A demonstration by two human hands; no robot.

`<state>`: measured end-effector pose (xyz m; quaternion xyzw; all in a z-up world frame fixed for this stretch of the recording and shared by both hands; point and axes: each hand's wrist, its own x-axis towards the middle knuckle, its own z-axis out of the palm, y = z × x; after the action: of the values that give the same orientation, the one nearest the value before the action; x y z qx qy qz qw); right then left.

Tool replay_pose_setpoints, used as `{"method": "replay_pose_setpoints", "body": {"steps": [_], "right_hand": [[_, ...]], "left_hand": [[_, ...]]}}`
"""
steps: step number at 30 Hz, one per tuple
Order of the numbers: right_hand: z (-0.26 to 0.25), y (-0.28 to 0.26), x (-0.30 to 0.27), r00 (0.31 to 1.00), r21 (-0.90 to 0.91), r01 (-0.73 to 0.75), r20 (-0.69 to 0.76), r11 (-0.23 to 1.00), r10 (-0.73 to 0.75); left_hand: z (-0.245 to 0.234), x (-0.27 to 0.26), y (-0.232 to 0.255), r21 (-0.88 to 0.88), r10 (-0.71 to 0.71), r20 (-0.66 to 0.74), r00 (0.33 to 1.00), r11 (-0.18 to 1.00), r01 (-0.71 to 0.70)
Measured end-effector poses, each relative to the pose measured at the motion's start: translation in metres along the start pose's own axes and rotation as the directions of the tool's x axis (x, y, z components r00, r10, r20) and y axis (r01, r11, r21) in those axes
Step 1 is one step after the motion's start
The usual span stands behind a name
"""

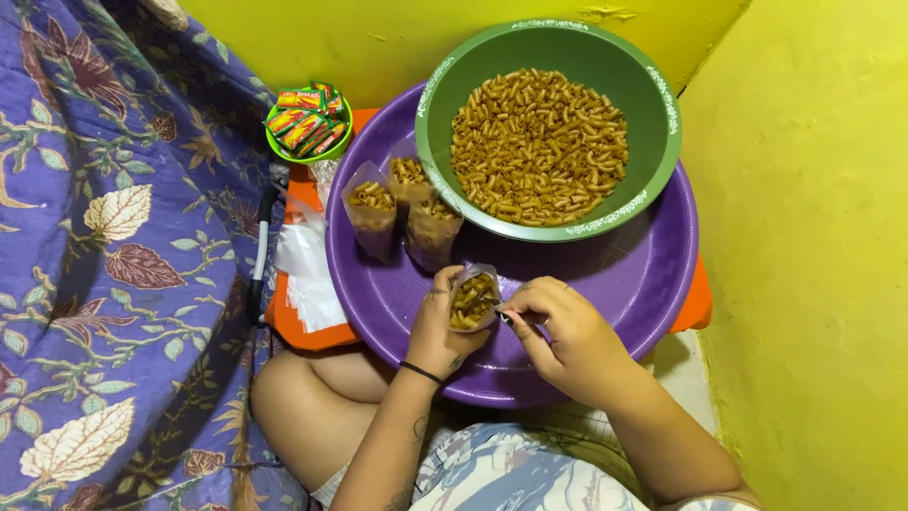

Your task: Scooping snacks from a large bowl into small plastic bags and sealing them manually.

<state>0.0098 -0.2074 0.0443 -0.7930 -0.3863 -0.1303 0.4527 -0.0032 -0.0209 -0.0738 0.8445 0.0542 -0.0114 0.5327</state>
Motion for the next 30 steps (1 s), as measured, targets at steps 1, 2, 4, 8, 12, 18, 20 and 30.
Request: {"method": "replay_pose_setpoints", "body": {"steps": [1,2,4,8,12,18,20,30], "right_hand": [[-0.001,0.0,0.001,1.0,-0.002,0.004,-0.001,1.0,-0.004],[-0.003,-0.001,-0.001,1.0,-0.006,0.01,-0.014,1.0,-0.01],[-0.005,-0.001,-0.003,1.0,-0.01,0.015,-0.027,1.0,-0.016],[-0.003,0.001,-0.003,0.998,-0.047,0.03,-0.051,0.998,-0.032],[-0.002,0.001,-0.003,0.998,-0.024,0.052,-0.035,0.998,-0.053],[-0.007,0.0,-0.004,0.991,-0.074,0.068,-0.112,0.995,-0.076],[0.0,0.006,-0.006,0.993,-0.055,0.069,-0.089,0.996,-0.074],[0.001,0.005,0.0,0.988,-0.072,0.102,-0.11,0.992,-0.109]], "left_hand": [[-0.001,0.001,0.003,-0.001,0.003,-0.002,1.0,1.0,-0.003],[-0.001,0.0,0.005,0.055,-0.019,-0.001,1.0,0.998,0.019],[-0.001,0.0,0.006,0.111,-0.042,0.0,0.999,0.993,0.042],[0.0,0.0,0.004,0.092,-0.031,-0.006,1.0,0.995,0.031],[0.002,0.001,0.002,0.085,0.003,0.012,1.0,0.996,-0.004],[-0.001,-0.001,0.011,0.127,-0.037,-0.003,0.999,0.991,0.037],[-0.001,-0.002,0.013,0.071,-0.024,-0.004,1.0,0.997,0.024],[-0.006,-0.001,0.02,-0.031,-0.029,-0.02,0.999,0.999,0.028]]}}
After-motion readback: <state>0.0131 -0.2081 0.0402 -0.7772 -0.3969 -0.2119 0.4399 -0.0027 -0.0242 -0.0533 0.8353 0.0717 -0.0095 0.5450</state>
